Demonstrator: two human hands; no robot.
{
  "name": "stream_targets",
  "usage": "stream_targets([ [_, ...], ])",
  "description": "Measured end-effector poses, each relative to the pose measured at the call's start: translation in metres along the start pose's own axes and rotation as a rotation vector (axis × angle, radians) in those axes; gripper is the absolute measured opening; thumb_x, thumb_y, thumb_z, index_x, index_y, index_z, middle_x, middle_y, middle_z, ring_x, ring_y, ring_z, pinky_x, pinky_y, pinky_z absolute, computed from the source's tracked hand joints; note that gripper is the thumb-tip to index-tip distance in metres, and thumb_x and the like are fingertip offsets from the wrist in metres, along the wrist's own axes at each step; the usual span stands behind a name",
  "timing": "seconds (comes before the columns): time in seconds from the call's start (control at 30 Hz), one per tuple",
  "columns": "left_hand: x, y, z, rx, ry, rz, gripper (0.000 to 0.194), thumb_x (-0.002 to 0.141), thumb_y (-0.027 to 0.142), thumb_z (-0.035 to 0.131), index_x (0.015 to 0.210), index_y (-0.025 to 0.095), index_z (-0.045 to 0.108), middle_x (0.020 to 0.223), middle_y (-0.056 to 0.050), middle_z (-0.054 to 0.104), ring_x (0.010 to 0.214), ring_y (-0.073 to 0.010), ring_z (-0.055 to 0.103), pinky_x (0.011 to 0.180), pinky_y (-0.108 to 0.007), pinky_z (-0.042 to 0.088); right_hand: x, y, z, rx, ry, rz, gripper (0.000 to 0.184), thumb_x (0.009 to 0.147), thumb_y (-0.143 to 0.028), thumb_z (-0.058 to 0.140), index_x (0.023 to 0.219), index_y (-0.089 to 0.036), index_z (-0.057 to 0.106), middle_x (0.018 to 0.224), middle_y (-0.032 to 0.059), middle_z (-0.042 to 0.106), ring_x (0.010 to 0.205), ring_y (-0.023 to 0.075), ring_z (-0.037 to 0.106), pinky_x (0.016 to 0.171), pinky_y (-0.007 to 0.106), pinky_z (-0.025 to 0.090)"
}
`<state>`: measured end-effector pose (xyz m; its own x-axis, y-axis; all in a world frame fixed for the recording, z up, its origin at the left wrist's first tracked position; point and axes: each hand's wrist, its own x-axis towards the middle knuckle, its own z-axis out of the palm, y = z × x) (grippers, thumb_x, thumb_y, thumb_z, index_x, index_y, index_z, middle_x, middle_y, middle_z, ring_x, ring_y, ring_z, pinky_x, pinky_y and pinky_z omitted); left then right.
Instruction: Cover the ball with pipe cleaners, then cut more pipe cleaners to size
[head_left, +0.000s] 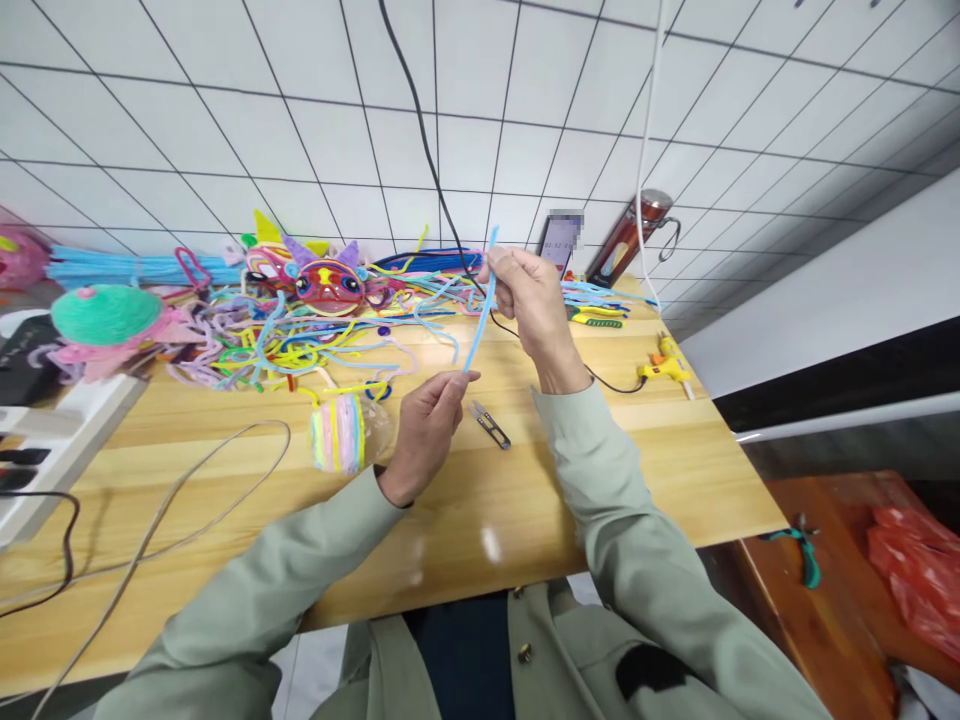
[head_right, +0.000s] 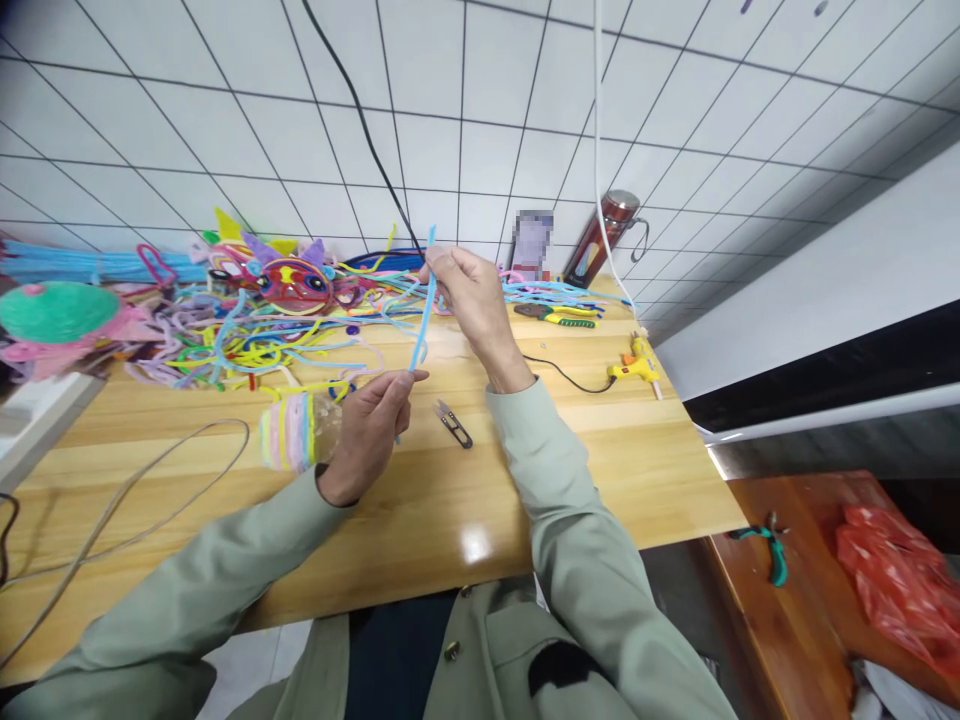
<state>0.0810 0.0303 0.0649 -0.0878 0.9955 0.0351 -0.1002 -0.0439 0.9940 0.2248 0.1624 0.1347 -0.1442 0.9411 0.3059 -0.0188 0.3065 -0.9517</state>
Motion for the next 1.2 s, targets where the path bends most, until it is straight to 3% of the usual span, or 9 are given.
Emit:
stream_targets([
  [0.13,-0.003,0.001,0.0,0.004,-0.011,-0.008,0.058,0.095,0.07,0.072,0.102,0.014,0.083,0.052,0.008,0.038,0.047,-0.0094,0.031,0.047,-0.024,0.025,-0.005,0.002,-0.003,0.078,0.022,-0.006,0.055,0.097,-0.074,0.069,0.081,-0.023,0.062,0.056,-0.008,0.043,0.049,0.0078,0.038,0.047,0.021,0.03],
  [0.3,-0.011,0.001,0.005,-0.019,-0.056,-0.006,0.057,0.095,0.069,0.072,0.102,0.013,0.082,0.053,0.007,0.038,0.047,-0.0098,0.033,0.047,-0.024,0.024,-0.024,-0.013,-0.008,0.166,0.003,0.038,0.043,0.095,-0.06,0.078,0.081,-0.022,0.062,0.057,-0.0076,0.054,0.047,0.0059,0.041,0.044,0.018,0.028],
  [0.47,-0.018,-0.004,0.01,-0.056,-0.082,0.016,0.057,0.097,0.069,0.07,0.101,0.013,0.081,0.052,0.008,0.038,0.046,-0.0096,0.032,0.047,-0.022,0.025,-0.043,-0.021,-0.012,0.311,0.113,0.078,0.035,0.095,-0.044,0.084,0.081,-0.021,0.061,0.06,-0.0095,0.054,0.047,0.0036,0.04,0.043,0.015,0.029],
  [0.73,-0.023,0.001,0.011,-0.106,-0.072,0.112,0.057,0.1,0.069,0.069,0.103,0.013,0.079,0.053,0.008,0.039,0.048,-0.0099,0.032,0.049,-0.022,0.029,-0.048,-0.034,0.006,0.629,0.225,0.154,0.027,0.099,-0.032,0.08,0.083,-0.021,0.061,0.059,-0.0108,0.052,0.045,0.0035,0.043,0.041,0.015,0.032],
  [1.0,-0.017,0.004,0.004,-0.022,-0.069,0.196,0.053,0.103,0.065,0.065,0.104,0.014,0.08,0.057,0.007,0.041,0.052,-0.0109,0.036,0.053,-0.024,0.032,-0.043,-0.039,0.003,0.694,0.203,0.244,0.041,0.097,-0.046,0.081,0.075,-0.024,0.055,0.051,-0.0122,0.042,0.041,0.0062,0.036,0.037,0.019,0.029],
  [1.2,-0.015,-0.01,0.003,0.072,-0.085,0.212,0.049,0.105,0.06,0.062,0.11,0.016,0.082,0.062,0.006,0.044,0.057,-0.0129,0.041,0.055,-0.024,0.033,-0.044,-0.039,-0.001,0.672,0.304,0.214,0.051,0.099,-0.056,0.074,0.068,-0.024,0.051,0.048,-0.0122,0.033,0.04,0.0065,0.028,0.036,0.019,0.024],
])
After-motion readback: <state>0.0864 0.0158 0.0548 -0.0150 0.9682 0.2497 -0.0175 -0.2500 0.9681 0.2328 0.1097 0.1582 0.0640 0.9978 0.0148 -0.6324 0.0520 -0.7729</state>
